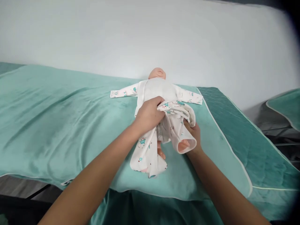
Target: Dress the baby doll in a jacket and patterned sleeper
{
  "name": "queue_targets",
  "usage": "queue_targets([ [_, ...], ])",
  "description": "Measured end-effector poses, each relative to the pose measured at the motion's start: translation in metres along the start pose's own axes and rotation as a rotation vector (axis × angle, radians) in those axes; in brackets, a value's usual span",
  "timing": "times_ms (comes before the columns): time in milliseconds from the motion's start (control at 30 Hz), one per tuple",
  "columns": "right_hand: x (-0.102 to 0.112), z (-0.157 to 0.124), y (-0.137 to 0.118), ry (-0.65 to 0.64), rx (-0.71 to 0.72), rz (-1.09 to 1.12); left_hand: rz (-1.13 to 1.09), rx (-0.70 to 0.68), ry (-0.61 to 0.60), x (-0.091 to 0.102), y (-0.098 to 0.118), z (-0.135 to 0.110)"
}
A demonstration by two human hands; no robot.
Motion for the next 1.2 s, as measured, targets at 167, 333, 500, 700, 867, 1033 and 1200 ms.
queue_targets([
  [167, -0.007, 0.002, -0.002, -0.049, -0.02, -0.07, -0.275, 0.081, -0.057, -0.007, -0.032, 0.008],
  [333, -0.004, -0.003, -0.003, 0.018, -0.04, -0.072, -0.731, 0.15, -0.071, -0.008, -0.045, -0.007],
  [500, -0.004, -0.002, -0.002, 0.038, -0.026, -0.065, -0.959, 0.214, -0.141, -0.004, -0.048, -0.017],
  [700, 0.004, 0.015, -0.018, 0.139, 0.154, -0.165, -1.117, 0.194, -0.146, -0.005, -0.046, -0.02],
  [867, 0.004, 0.025, -0.016, 0.118, 0.189, -0.223, -1.196, 0.145, -0.2, -0.006, -0.045, -0.021],
  [1033, -0.003, 0.01, -0.029, -0.04, 0.325, -0.176, -1.206, 0.065, -0.301, -0.007, -0.046, -0.022],
  [1200, -0.036, 0.006, -0.081, -0.476, 0.47, -0.38, -1.212, 0.048, -0.134, -0.004, -0.046, -0.019],
])
Point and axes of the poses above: each hand's wrist, its own z-axis towards the middle knuckle, its own x-axis out of the back of the hand, y = z × x, the point moved 6 cm from there along z, towards the middle knuckle, and after that the axes turned 4 degrees about -x, right-handed, at the moved point
